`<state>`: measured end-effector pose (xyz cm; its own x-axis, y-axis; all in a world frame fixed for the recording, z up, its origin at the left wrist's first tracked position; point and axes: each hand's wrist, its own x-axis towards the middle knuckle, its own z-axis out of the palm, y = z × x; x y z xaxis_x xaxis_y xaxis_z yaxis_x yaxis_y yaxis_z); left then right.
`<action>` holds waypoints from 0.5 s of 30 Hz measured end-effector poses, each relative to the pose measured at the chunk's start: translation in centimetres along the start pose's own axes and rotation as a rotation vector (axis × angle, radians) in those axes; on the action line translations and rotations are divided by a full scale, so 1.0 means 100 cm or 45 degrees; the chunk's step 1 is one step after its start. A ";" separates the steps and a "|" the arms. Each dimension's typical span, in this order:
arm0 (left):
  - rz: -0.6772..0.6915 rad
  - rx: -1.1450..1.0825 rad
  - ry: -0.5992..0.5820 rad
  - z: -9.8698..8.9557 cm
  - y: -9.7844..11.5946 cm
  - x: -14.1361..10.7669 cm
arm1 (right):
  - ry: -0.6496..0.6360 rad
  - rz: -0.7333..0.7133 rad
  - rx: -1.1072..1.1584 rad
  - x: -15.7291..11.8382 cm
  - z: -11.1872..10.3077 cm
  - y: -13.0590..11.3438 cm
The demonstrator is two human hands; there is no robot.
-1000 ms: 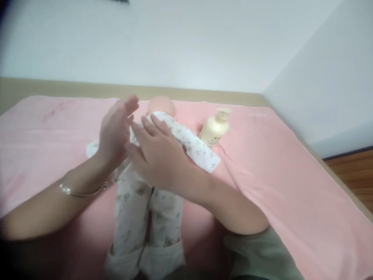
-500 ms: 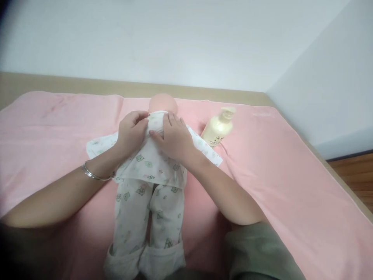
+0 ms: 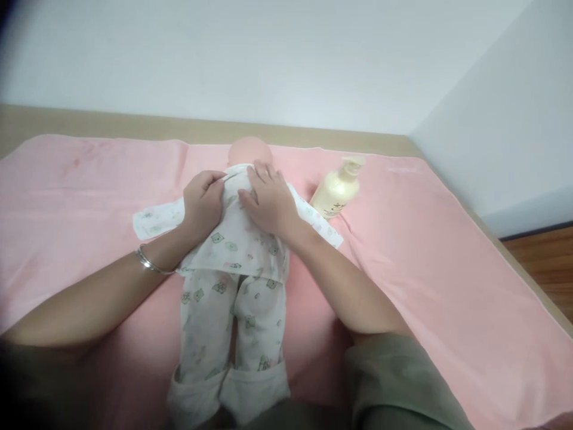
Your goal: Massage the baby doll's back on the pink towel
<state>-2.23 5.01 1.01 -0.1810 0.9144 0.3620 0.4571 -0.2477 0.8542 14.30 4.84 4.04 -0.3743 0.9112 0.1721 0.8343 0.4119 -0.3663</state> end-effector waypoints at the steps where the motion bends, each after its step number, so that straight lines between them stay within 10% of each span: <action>1: 0.005 0.000 0.002 0.000 0.000 0.000 | 0.008 0.056 -0.016 -0.001 0.000 -0.001; 9: -0.014 -0.001 0.027 0.002 -0.004 0.002 | 0.154 -0.179 -0.221 -0.049 0.022 -0.052; 15: 0.001 0.016 0.036 0.003 -0.005 0.003 | 0.021 -0.116 -0.051 -0.017 0.008 -0.018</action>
<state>-2.27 5.49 0.57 -0.2050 0.9050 0.3728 0.4678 -0.2440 0.8495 13.07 2.54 3.65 -0.4428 0.8696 0.2184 0.8128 0.4921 -0.3118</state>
